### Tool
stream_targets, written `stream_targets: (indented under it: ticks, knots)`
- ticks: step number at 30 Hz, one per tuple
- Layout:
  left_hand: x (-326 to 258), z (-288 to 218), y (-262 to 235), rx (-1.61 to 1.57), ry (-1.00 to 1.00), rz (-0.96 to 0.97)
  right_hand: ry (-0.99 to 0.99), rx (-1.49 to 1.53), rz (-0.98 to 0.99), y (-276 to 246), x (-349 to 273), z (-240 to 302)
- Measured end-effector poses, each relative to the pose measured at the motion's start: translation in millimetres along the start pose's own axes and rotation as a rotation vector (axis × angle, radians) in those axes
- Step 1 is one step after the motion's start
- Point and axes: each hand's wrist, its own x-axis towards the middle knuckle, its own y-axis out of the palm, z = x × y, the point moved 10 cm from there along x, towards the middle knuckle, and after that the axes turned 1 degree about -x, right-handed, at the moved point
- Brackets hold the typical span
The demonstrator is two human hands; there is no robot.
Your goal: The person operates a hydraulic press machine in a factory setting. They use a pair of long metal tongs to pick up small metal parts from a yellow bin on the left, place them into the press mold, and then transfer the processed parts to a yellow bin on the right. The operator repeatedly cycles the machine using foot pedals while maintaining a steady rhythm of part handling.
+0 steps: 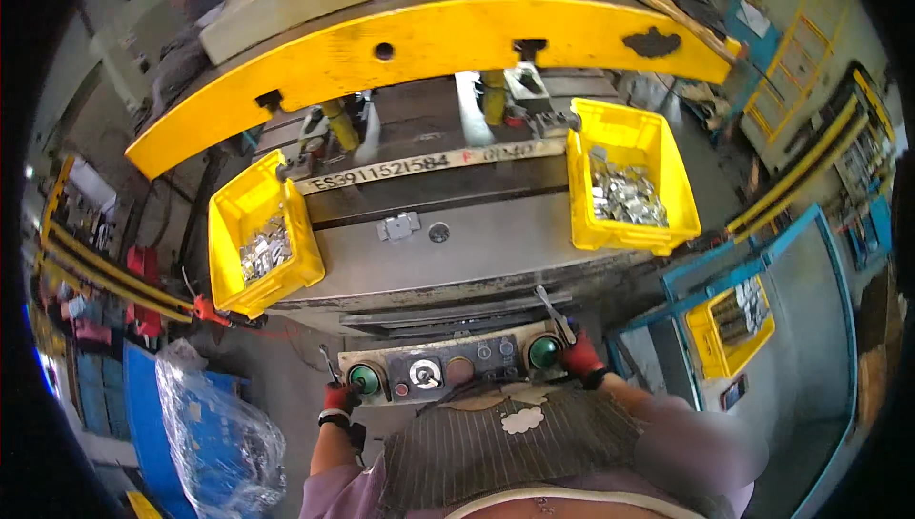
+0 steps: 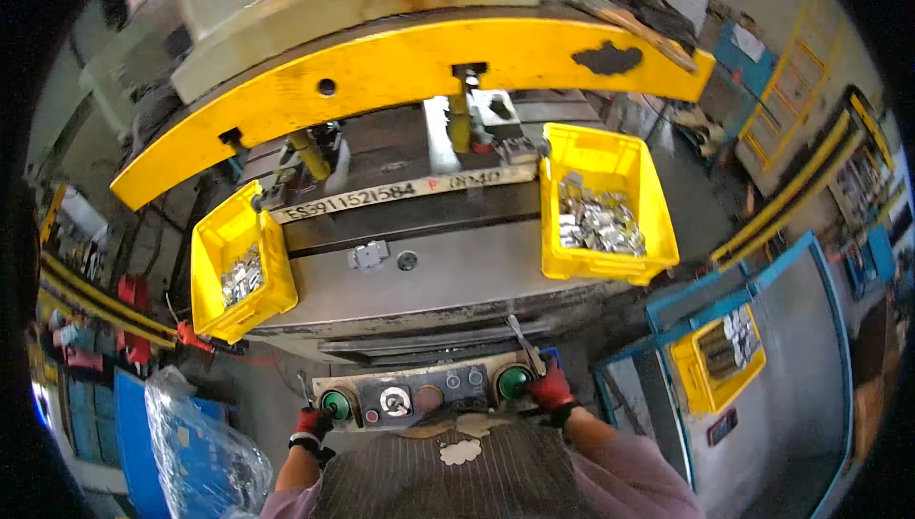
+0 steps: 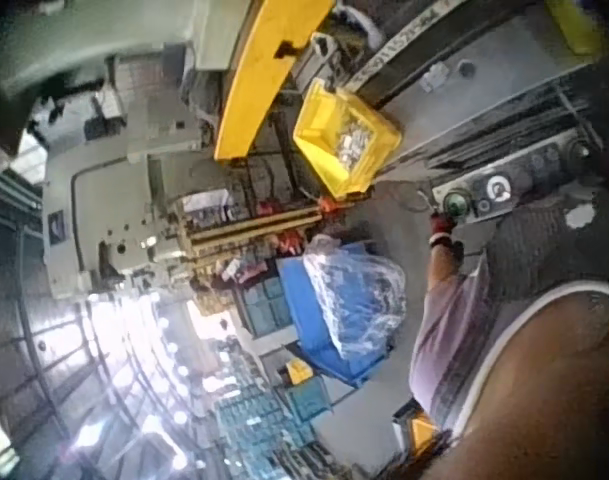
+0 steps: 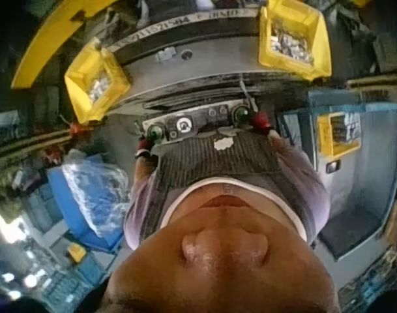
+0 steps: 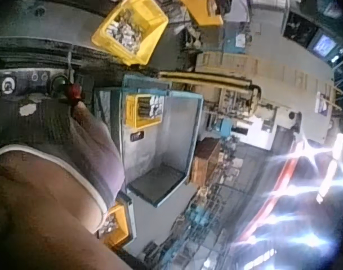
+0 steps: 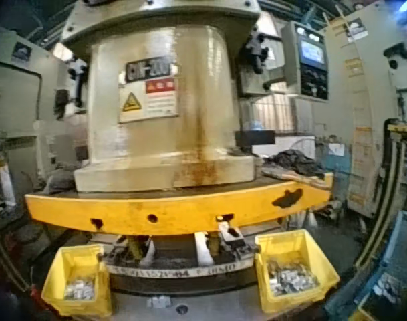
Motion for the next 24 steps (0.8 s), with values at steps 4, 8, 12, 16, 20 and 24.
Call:
stream_targets:
  ticks: [4, 8, 12, 16, 20, 24]
  knots:
    - [-28, -33, 14, 0.468, 0.231, 0.094, -0.032, 0.0, -0.032, -31, -33, 29]
    - [-39, 23, 2, -0.414, -0.163, 0.042, -0.194, -0.209, -0.163, -91, -68, 42]
    - [-58, 23, -80, 0.021, 0.388, -0.326, -0.36, -0.134, -0.653, -193, -53, 72]
    - [-60, -41, -106, -0.632, 0.267, -0.583, -0.118, 0.447, -1.013, -252, 31, 13]
    - [-78, -132, -174, -0.115, 0.684, -0.899, -0.096, 0.804, -0.893, -260, 83, 0]
    - [-126, -241, -104, -0.116, 0.797, -0.799, 0.022, 0.773, -0.857, -266, 59, 35]
